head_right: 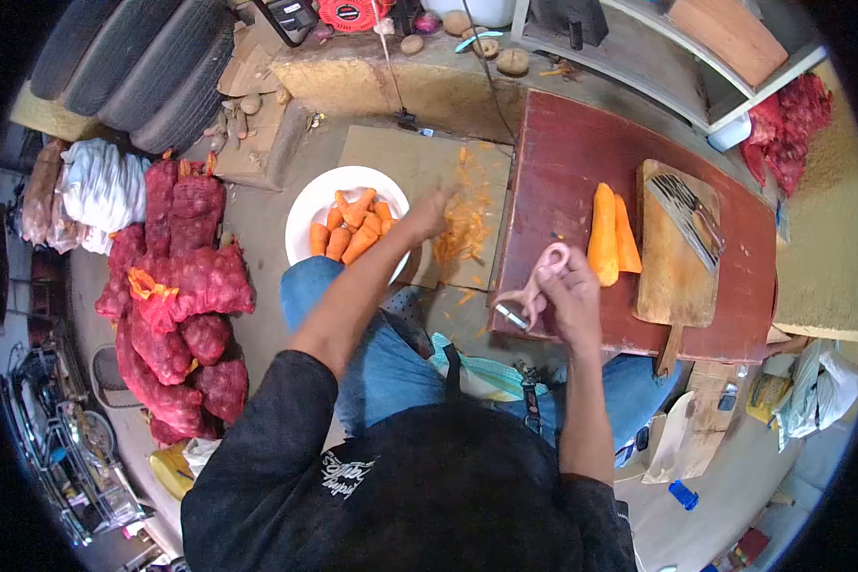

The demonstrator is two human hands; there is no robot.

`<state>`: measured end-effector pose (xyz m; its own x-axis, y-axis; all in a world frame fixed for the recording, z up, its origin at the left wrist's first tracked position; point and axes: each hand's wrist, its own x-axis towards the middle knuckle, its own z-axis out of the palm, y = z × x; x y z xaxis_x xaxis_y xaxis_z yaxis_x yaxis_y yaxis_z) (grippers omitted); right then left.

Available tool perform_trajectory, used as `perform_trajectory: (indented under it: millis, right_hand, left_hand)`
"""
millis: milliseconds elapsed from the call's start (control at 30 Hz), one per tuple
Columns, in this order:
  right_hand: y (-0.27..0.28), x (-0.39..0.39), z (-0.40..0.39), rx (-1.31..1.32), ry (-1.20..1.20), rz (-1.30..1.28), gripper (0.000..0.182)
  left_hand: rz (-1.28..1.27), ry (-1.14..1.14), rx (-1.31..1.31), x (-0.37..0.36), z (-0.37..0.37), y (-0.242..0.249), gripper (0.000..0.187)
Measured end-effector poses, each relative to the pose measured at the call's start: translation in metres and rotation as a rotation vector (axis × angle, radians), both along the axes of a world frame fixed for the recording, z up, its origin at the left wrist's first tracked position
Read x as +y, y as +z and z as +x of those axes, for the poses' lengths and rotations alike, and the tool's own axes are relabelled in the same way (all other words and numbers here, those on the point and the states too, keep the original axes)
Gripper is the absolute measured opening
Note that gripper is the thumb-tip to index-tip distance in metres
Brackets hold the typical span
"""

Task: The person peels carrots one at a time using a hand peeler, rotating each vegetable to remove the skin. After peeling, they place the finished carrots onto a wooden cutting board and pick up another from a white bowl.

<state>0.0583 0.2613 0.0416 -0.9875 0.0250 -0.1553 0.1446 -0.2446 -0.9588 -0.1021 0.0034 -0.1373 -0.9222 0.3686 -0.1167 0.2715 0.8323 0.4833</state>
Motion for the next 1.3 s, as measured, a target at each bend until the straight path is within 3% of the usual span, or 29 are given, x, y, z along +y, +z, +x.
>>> perform_trajectory:
  millis: [100,167,233,300,367,400,433,533,633,667,767,867,967,1300]
  right_hand:
    - [-0.018,-0.016,0.000,-0.082,0.088,-0.191,0.016]
    - [-0.016,-0.023,0.001,-0.147,0.114,-0.323,0.018]
    - [-0.029,-0.021,0.001,-0.182,0.086,-0.390,0.019]
    - [-0.035,-0.017,0.000,-0.205,0.055,-0.420,0.021]
    - [-0.036,-0.016,-0.001,-0.223,0.036,-0.422,0.022]
    - [-0.039,-0.018,-0.002,-0.234,0.007,-0.397,0.022]
    - [-0.038,-0.020,-0.005,-0.241,0.016,-0.383,0.022]
    - [-0.030,-0.024,-0.011,-0.279,0.035,-0.333,0.022]
    - [-0.032,-0.025,-0.014,-0.313,0.004,-0.294,0.021]
    - [-0.031,-0.027,-0.015,-0.318,0.006,-0.298,0.021]
    - [-0.028,-0.032,-0.019,-0.313,0.020,-0.316,0.021]
    - [-0.043,-0.020,-0.016,-0.288,0.029,-0.310,0.023]
    - [-0.031,-0.028,-0.017,-0.273,0.057,-0.358,0.021]
    - [-0.036,-0.026,-0.016,-0.275,0.045,-0.366,0.013]
  left_hand:
    - [-0.373,-0.080,0.077,-0.044,-0.042,0.004,0.092]
    - [-0.311,-0.122,-0.235,-0.094,-0.073,0.022,0.075]
    - [-0.380,-0.296,-0.383,-0.159,-0.094,-0.021,0.063]
    - [-0.283,-0.129,-0.614,-0.194,-0.076,-0.029,0.052]
    - [-0.321,-0.077,-0.590,-0.223,-0.040,-0.035,0.040]
    - [-0.342,-0.035,-0.644,-0.230,-0.026,-0.057,0.045]
    - [-0.361,0.006,-0.696,-0.231,-0.013,-0.080,0.051]
    - [-0.323,0.316,-0.390,-0.202,0.042,-0.096,0.059]
    - [-0.047,0.498,-0.277,-0.184,0.057,-0.114,0.067]
    - [0.029,0.533,-0.303,-0.191,0.052,-0.128,0.061]
    - [0.041,0.464,-0.373,-0.199,0.044,-0.101,0.058]
    - [0.130,0.536,-0.408,-0.201,0.039,-0.088,0.052]
    - [0.081,0.447,-0.302,-0.201,0.052,-0.074,0.050]
    - [0.151,0.533,-0.290,-0.179,0.051,-0.104,0.052]
